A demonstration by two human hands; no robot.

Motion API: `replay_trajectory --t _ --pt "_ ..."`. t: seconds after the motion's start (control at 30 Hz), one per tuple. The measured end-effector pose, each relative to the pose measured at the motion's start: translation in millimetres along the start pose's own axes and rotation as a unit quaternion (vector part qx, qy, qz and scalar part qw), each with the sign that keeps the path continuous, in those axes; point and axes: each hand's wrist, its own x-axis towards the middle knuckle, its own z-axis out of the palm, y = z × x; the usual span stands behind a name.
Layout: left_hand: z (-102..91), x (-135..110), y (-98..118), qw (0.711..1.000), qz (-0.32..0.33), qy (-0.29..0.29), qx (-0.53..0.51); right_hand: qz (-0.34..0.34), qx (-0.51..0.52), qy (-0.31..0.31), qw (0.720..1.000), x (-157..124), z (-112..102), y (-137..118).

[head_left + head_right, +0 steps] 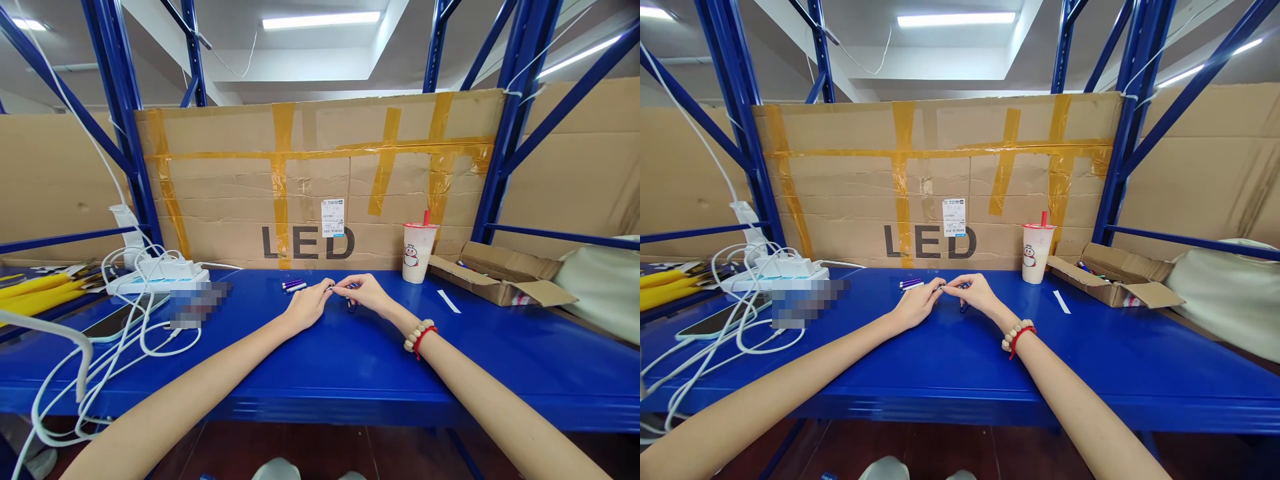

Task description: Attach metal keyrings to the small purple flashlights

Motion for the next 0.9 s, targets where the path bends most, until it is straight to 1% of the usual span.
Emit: replay_trajectory --t 0.33,0.5,0.63,0.77,0.9 --pt "-0.3 0.5 -0.9 1.000 0.006 -0.030 -0.003 -0.023 0.020 0.003 1.000 5.3 -4.0 8.4" --pt "0.0 0.2 -2.6 0.998 0.025 -0.047 -0.041 -0.031 0.011 0.005 0.999 5.1 -3.7 8.4" --pt "1.6 0.3 -6.0 0.995 0.036 -0.064 -0.072 -0.029 0.010 -0.004 1.000 3.6 -2.2 8.1" --pt "4.2 -0.3 -8.7 0.992 0.043 -0.064 -0.098 -0.032 0.007 -0.004 0.999 2.3 -1.6 9.2" --pt "6.1 -1.1 -9.9 0.991 0.050 -0.061 -0.108 -0.050 -0.008 -0.002 0.999 2.9 -2.6 12.6"
